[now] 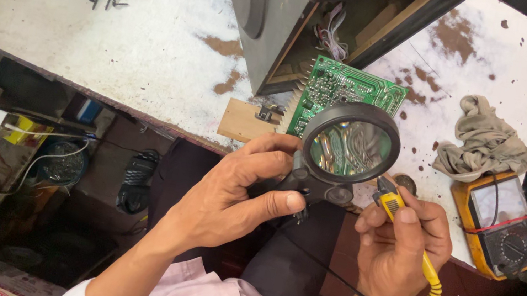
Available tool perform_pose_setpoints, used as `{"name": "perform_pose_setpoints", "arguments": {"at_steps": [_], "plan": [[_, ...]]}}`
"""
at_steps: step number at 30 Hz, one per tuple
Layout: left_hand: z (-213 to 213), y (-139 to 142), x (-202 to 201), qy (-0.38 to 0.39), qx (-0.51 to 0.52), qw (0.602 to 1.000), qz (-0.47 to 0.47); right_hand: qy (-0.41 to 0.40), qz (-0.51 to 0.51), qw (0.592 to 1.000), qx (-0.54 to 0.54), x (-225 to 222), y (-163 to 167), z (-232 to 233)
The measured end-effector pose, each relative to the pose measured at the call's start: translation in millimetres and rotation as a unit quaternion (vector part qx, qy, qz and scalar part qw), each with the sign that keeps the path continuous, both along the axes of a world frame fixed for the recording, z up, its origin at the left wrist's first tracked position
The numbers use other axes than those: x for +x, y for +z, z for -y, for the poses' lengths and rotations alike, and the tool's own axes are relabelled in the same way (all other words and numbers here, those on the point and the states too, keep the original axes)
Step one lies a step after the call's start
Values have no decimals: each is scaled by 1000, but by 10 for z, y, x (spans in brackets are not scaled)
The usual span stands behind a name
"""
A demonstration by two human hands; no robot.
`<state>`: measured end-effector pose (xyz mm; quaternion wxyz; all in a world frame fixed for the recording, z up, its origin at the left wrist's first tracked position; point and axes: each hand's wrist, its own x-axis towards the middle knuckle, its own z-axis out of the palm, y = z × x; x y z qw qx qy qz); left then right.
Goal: The person uses a magnifying glass and a soldering iron to work on a green circuit board. They repeatedly inspect the board through the magnifier and apply the soldering iron to various points on the board's surface.
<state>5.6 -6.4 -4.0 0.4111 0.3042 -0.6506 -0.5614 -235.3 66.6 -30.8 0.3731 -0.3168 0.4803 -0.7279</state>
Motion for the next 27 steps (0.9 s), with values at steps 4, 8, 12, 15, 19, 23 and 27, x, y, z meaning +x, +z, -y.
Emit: {"name": "perform_pose_setpoints", "arguments": {"at_steps": [4, 8, 12, 15, 19, 23, 27], "plan": [[3, -8, 1, -4, 6, 1000, 4, -2, 4, 1000, -28, -41, -10, -18], [8, -17, -9, -2, -1, 1000, 5, -11, 3, 1000, -28, -78, -12, -56], [11, -11, -22, -3, -10, 1000, 6, -9, -4, 1000, -22, -77, -16, -64], [10, 6, -17, -7, -3, 1000, -3, -1, -11, 1000, -25, -53, -18, -40], [11, 29, -1, -13, -1, 1000, -8, 1, 2, 1000, -18, -25, 1, -14], [10, 30, -4, -10, -3, 1000, -7, -1, 2, 1000, -10, -21, 15, -5], [7, 18, -2, -12, 6, 1000, -11, -5, 3, 1000, -7, -22, 0, -8]]}}
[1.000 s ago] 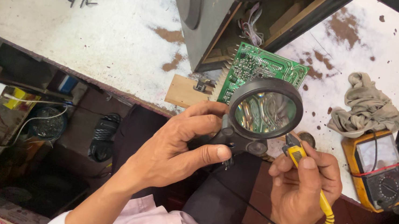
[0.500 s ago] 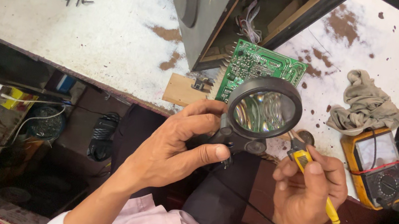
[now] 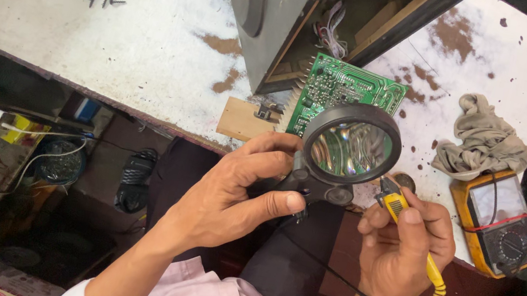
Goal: The person uses a magnifying glass and a soldering iron to work on a green circuit board. They repeatedly inspect the board through the magnifier and apply the soldering iron to various points on the board's surface.
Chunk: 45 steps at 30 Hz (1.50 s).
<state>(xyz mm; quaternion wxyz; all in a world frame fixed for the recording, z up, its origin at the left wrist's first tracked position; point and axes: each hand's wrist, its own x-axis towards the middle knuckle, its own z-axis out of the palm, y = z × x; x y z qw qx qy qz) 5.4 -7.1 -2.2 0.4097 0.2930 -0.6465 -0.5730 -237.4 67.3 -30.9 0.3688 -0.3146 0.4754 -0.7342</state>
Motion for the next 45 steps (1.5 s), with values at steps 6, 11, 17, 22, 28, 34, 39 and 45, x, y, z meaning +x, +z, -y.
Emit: {"name": "perform_pose_setpoints", "arguments": {"at_steps": [6, 11, 17, 22, 28, 34, 39, 45], "plan": [[10, -9, 4, -3, -11, 1000, -4, -14, 0, 1000, -18, -59, 0, -26], [-4, 0, -11, 3, -3, 1000, 8, -25, -6, 999, -39, -125, 13, -76], [-17, 16, -27, 3, -7, 1000, 14, -12, 0, 1000, -19, -104, -25, -72], [-22, 16, -23, 3, -12, 1000, 12, -12, 6, 1000, -7, -76, -20, -38], [-23, -1, -17, 8, -10, 1000, 19, -8, 10, 1000, 1, -61, -7, -22], [-16, -8, -14, 8, -2, 1000, 22, -11, 16, 1000, 5, -61, -19, -13], [-14, 0, -19, 7, -6, 1000, 16, -17, 21, 1000, 2, -78, -18, -14], [-19, 14, -19, 10, -3, 1000, 22, -12, 33, 999, 9, -73, -38, -1]]}}
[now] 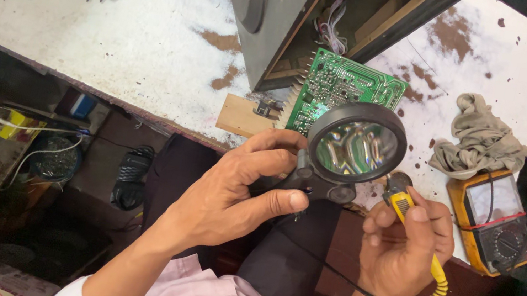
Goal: The person uses a magnifying glass and a soldering iron to work on a green circuit board. They repeatedly inspect the board through the magnifier and apply the soldering iron to various points on the board's surface.
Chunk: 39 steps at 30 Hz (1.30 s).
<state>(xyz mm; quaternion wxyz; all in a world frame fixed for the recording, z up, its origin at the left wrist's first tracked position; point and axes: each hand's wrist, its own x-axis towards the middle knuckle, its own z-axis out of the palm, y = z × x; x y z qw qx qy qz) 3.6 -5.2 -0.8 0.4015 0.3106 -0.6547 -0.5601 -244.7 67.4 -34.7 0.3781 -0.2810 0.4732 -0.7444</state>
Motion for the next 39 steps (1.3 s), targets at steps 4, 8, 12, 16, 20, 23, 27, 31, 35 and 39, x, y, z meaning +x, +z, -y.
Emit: {"name": "perform_pose_setpoints", "arguments": {"at_steps": [4, 8, 12, 16, 20, 23, 27, 31, 35, 39], "plan": [[-3, 17, -3, -3, -1, 1000, -10, -15, 6, 1000, 1, -27, 9, 9], [-5, 25, -18, 4, -7, 1000, -9, -31, -8, 999, -13, -58, 33, -15], [0, 27, -34, 13, -13, 1000, -3, -39, -31, 998, -29, -57, 43, -54], [7, 38, -59, 6, -7, 1000, 10, -46, -39, 998, -28, -60, 53, -72], [7, 49, -86, 7, -7, 1000, 11, -48, -33, 998, -32, -69, 59, -84], [9, 47, -99, 10, -17, 1000, 14, -48, -39, 997, -36, -86, 60, -93], [-3, 40, -121, 21, -27, 999, 19, -42, -44, 997, -44, -102, 55, -123], [-12, 38, -168, 26, -10, 1000, 10, -47, -44, 997, -43, -124, 51, -124], [-19, 44, -221, 35, -6, 999, 18, -50, -43, 997, -49, -158, 67, -146], [-27, 64, -240, 33, 10, 999, 20, -56, -24, 997, -43, -185, 69, -180]]}}
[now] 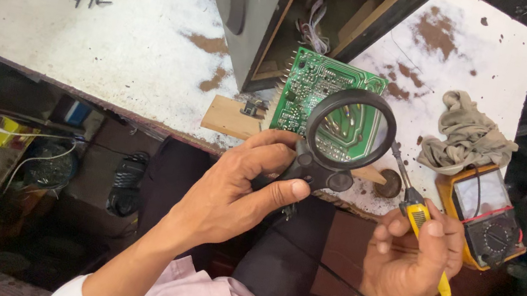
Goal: The person uses a magnifying glass and a soldering iron to work on a green circuit board. They repeatedly inspect the board through the magnifier and apply the soldering iron to various points on the board's surface.
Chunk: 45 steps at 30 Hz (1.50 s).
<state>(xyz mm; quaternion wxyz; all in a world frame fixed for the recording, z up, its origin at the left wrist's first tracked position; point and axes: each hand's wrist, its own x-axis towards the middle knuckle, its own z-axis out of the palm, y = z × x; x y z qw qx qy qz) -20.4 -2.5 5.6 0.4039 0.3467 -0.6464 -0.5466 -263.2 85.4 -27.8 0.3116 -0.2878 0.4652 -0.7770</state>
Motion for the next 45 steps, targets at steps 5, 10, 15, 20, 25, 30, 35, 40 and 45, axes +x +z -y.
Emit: {"name": "perform_pose_setpoints", "arguments": {"at_steps": [5, 10, 15, 20, 25, 30, 35, 40, 45], "plan": [[3, 25, -7, -3, 5, 1000, -8, 7, -6, 1000, -12, 5, 8, -5], [10, 11, -8, -10, -5, 1000, -23, -34, -58, 997, -39, 84, -27, 48], [29, 31, 0, -31, -11, 999, -32, -109, -418, 902, -10, 190, -116, 218], [27, -54, 33, -22, -45, 998, -29, -149, -426, 889, 72, 261, -70, 338], [-124, -287, 502, 45, -25, 996, -66, -144, -478, 866, 25, 165, -8, 353], [-144, -495, 1090, 265, 113, 954, -89, -99, -444, 890, 6, 79, 10, 314], [74, -570, 1251, 305, 178, 923, 151, -99, -421, 901, 2, 124, 7, 277], [329, -503, 1054, 307, 81, 878, 358, -96, -418, 903, -3, 121, 6, 197], [170, -361, 782, 355, -209, 837, 360, -95, -411, 907, 0, 121, 9, 147]]}}
